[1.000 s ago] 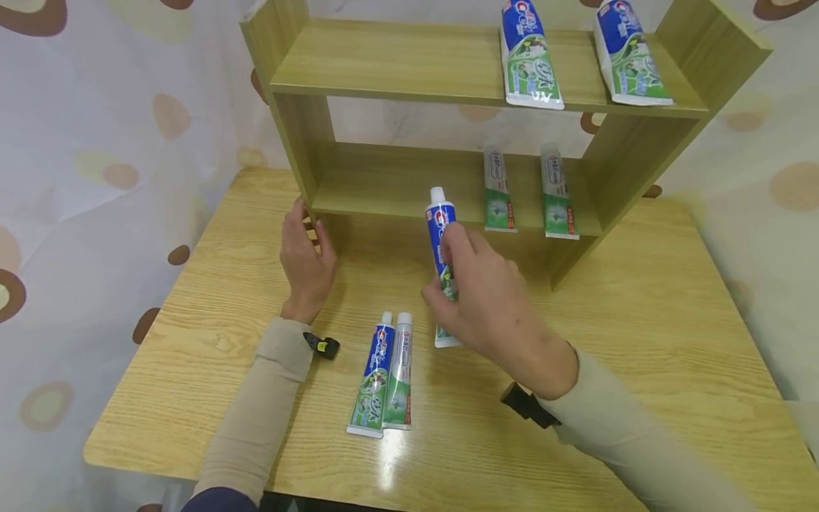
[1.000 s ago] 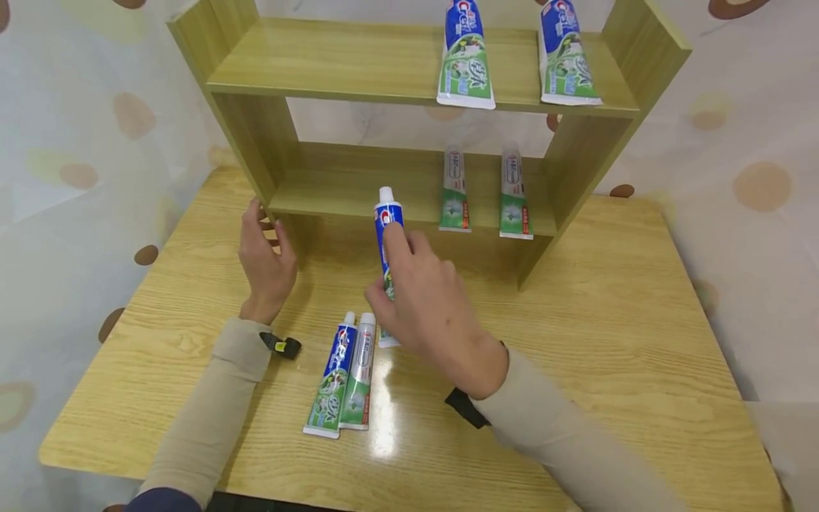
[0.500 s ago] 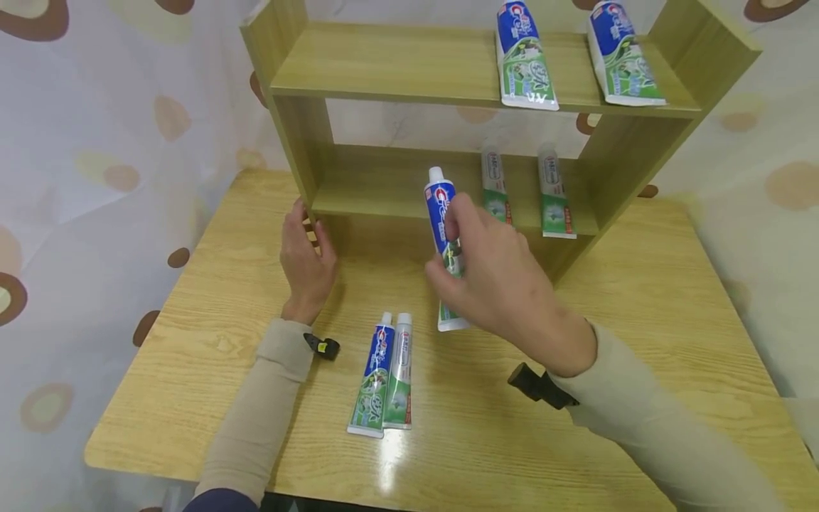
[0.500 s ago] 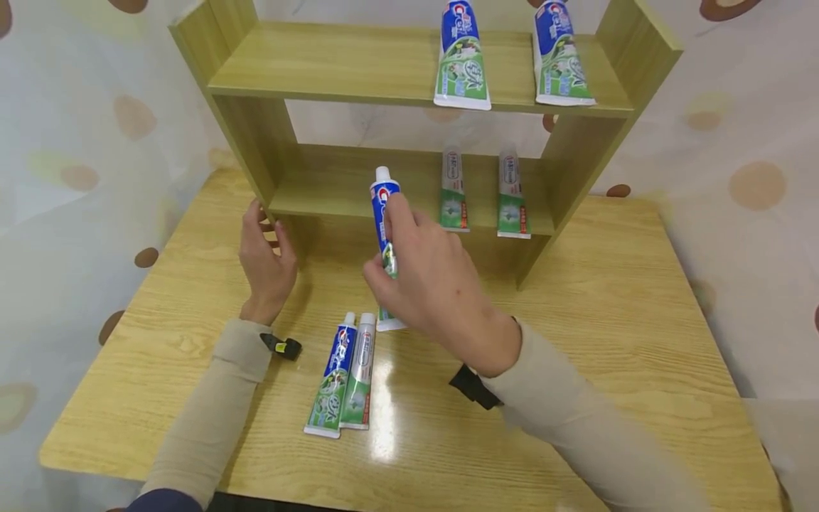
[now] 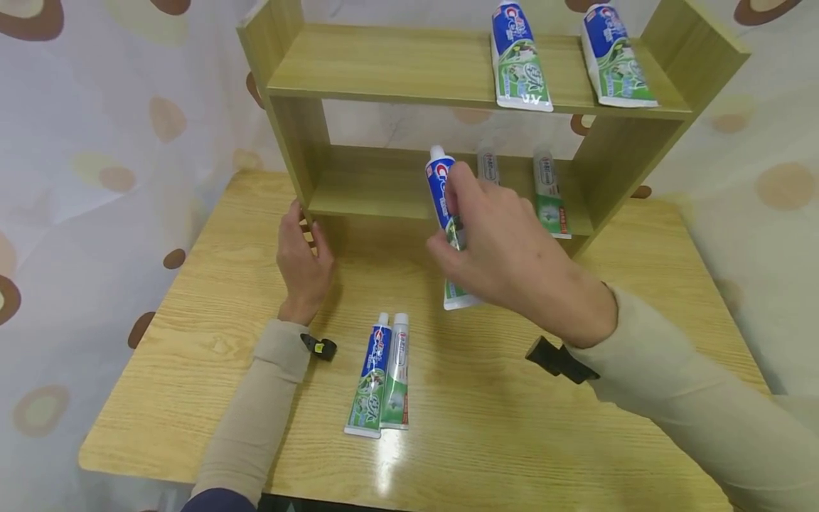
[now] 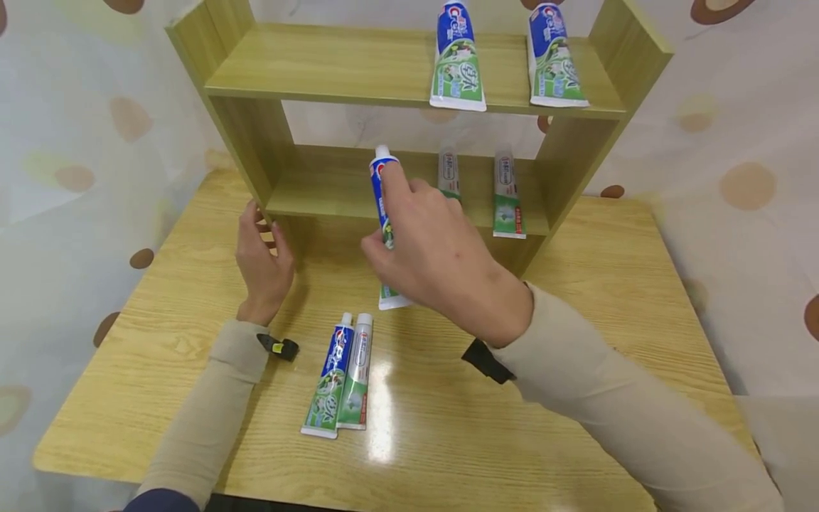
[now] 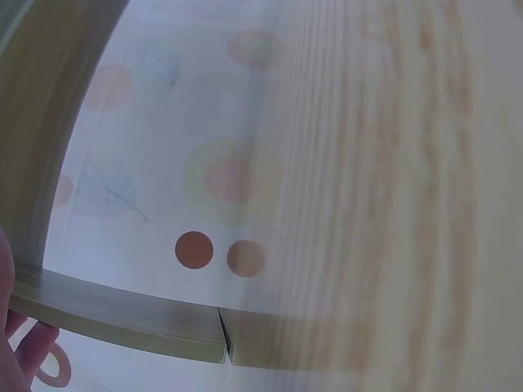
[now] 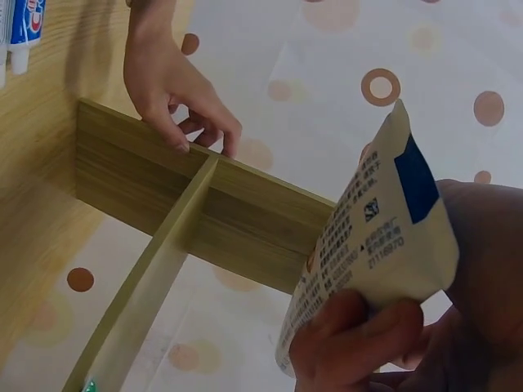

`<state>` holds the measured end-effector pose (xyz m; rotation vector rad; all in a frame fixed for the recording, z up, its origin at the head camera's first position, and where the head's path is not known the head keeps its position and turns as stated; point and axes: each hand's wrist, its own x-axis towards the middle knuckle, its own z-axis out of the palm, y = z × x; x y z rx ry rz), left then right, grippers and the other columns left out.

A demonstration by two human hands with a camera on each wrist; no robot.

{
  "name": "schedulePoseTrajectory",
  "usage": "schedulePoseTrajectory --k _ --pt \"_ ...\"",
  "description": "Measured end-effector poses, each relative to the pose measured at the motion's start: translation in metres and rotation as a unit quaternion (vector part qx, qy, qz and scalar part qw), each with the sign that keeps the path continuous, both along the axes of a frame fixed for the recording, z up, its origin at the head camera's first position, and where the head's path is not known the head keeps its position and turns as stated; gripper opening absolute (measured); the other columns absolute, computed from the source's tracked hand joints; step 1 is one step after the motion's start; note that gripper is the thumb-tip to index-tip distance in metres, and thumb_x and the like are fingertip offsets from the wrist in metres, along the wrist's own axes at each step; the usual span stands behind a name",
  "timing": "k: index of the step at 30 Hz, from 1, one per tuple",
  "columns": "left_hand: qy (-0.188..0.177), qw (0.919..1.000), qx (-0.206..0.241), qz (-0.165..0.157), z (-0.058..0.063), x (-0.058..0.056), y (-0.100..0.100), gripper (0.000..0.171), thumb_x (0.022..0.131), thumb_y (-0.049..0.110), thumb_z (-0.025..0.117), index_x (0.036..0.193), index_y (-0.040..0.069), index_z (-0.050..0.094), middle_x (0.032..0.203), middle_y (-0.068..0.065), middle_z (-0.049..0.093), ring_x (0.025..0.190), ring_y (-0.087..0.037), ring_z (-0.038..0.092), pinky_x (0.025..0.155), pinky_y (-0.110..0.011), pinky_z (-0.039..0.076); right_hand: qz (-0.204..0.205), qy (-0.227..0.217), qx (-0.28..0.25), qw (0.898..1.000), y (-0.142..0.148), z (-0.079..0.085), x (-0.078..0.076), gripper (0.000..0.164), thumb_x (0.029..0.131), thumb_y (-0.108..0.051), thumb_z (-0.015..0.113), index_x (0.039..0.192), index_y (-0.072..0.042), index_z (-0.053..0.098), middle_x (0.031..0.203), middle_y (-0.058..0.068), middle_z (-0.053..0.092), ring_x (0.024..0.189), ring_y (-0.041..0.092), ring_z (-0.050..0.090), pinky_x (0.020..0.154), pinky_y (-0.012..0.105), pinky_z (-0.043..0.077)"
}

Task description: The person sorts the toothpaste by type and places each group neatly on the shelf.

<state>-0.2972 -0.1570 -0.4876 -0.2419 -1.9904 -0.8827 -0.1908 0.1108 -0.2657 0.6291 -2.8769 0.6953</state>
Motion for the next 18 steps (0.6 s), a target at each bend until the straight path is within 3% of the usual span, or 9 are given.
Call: schedulePoseTrajectory --k 7,18 --pt "-0.002 1.0 0.006 -0.002 0.001 -0.002 0.001 0.038 0.11 0.003 0.055 0.147 -0.005 0.05 0.123 -0.031 0.067 0.101 -0.043 0.072 0.073 -0.055 0.067 -0.016 -0.014 0.018 1.0 -0.005 0.014 0.002 0.035 0.101 -0.017 0.065 0.129 -0.004 0.05 0.111 0.016 0.072 0.093 0.032 0.073 0.068 0.039 0.065" --pt "-0.012 0.9999 0.01 -0.004 0.0 -0.001 0.002 0.041 0.108 0.002 0.057 0.147 -0.006 0.051 0.124 -0.03 0.068 0.101 -0.043 0.071 0.074 -0.054 0.067 -0.029 0.004 0.037 0.999 -0.013 0.031 0.004 0.036 0.102 -0.02 0.067 0.129 -0.005 0.05 0.113 0.017 0.071 0.093 0.031 0.072 0.069 0.039 0.065"
